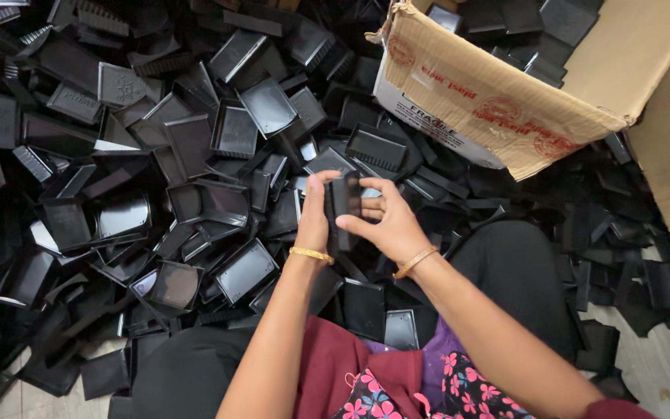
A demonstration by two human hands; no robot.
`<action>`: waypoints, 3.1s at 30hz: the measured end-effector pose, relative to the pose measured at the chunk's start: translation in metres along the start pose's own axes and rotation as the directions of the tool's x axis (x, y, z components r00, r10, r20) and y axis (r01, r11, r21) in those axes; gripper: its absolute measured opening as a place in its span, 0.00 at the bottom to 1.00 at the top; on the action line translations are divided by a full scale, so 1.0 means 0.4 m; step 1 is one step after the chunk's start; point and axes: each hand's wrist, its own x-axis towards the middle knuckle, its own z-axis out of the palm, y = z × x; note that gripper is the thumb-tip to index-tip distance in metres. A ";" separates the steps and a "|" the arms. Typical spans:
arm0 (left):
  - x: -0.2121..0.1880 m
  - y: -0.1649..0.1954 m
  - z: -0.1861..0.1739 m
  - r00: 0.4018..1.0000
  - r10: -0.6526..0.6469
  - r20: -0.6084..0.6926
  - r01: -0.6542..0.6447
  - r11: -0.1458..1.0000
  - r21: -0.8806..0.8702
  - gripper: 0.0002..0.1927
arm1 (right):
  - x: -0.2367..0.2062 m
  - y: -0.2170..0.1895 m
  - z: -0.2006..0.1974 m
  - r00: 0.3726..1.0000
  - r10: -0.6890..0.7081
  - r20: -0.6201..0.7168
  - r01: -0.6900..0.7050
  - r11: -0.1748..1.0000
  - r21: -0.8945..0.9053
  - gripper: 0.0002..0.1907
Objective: The person sits on the floor and repeatedly picks up small black plastic components from a large pile, inspects them by turning them over, and places them into a cardboard box. The process is repetitive and involves handling the components one at a time.
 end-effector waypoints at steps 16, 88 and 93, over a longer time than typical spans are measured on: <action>0.035 0.121 -0.010 0.750 0.646 -0.143 -0.162 0.388 0.907 0.24 | -0.048 -0.091 -0.004 0.998 -0.047 0.043 0.062 0.871 -0.488 0.21; 0.028 -0.018 -0.020 0.975 0.045 -0.220 -0.103 0.960 -0.261 0.32 | -0.046 -0.046 0.028 0.973 -0.229 0.026 0.222 0.903 -0.367 0.39; 0.004 -0.015 -0.005 0.990 0.026 -0.140 -0.051 0.983 -0.177 0.33 | -0.042 -0.033 0.051 0.989 -0.147 -0.031 0.138 0.969 -0.204 0.37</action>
